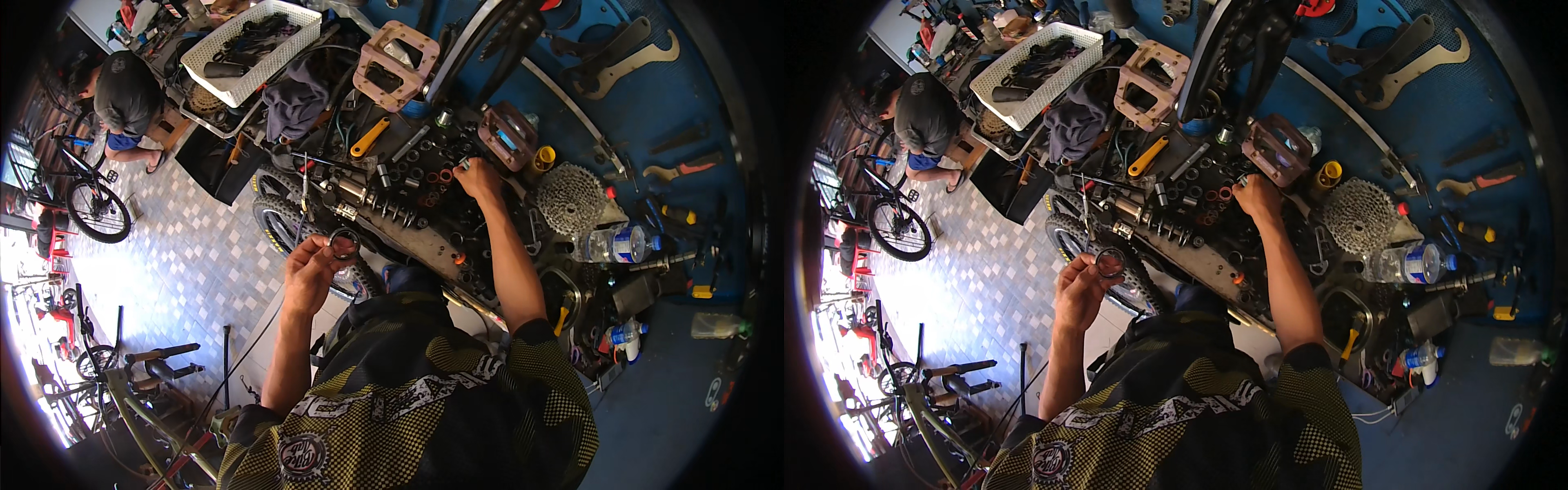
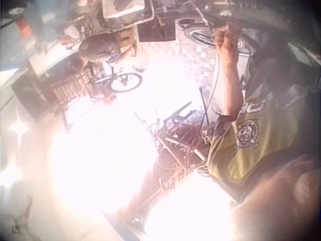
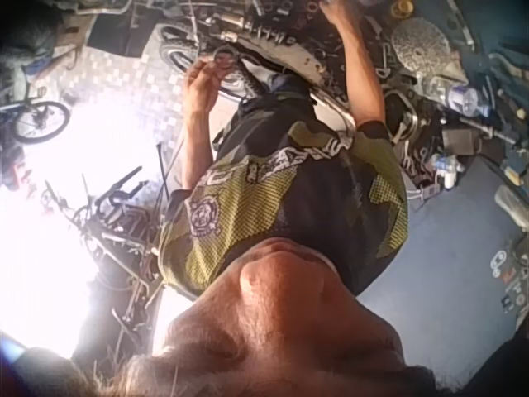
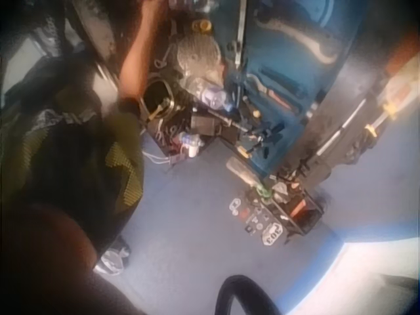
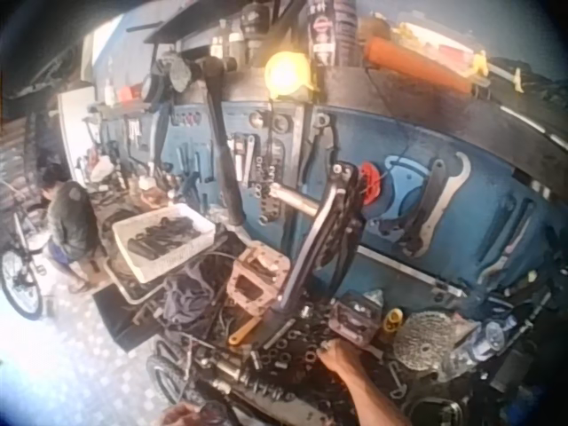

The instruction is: The person works at a cluttered workbench in a bicycle repair shop, handling small bicycle components such as bearings and seals. They repeatedly pick up, inspect, and place down parts while using a small tool to manipulate them. Another person is visible in the background working on a bicycle.

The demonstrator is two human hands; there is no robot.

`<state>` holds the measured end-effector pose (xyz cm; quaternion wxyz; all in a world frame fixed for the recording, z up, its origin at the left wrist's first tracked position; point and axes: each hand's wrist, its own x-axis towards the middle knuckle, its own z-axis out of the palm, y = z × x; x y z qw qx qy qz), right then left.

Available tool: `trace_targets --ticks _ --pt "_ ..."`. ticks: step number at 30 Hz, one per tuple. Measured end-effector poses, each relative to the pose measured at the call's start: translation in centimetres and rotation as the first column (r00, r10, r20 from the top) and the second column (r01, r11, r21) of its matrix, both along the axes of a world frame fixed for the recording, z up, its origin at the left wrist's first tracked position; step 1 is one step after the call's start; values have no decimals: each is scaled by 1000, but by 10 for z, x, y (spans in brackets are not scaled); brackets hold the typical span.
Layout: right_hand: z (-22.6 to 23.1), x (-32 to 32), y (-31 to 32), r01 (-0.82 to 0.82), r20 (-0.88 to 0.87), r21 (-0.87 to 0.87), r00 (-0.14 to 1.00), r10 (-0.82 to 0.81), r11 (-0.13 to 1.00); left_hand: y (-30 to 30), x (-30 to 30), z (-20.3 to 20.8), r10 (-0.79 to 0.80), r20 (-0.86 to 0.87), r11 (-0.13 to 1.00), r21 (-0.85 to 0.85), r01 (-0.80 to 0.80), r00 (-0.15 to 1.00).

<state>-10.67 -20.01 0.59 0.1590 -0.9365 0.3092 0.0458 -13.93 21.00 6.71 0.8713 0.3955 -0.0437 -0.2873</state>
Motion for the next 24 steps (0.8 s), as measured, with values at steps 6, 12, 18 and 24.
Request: trace_targets --ticks 6,12,18,24 --pt "-2 0 -9 33 93 85 995 -41 996 -2 -2 -5 -40 -2 995 -94 40 999" --pt "24 -22 -12 -65 417 108 909 14 992 -12 0 -6 -10 -19 995 -97 8 1000" --pt "48 -29 0 -144 438 151 897 64 978 -28 4 -3 -53 -12 993 -103 52 999" --pt "97 -42 54 -283 458 637 887 -57 717 -34 7 2 -26 4 995 -93 26 1000"
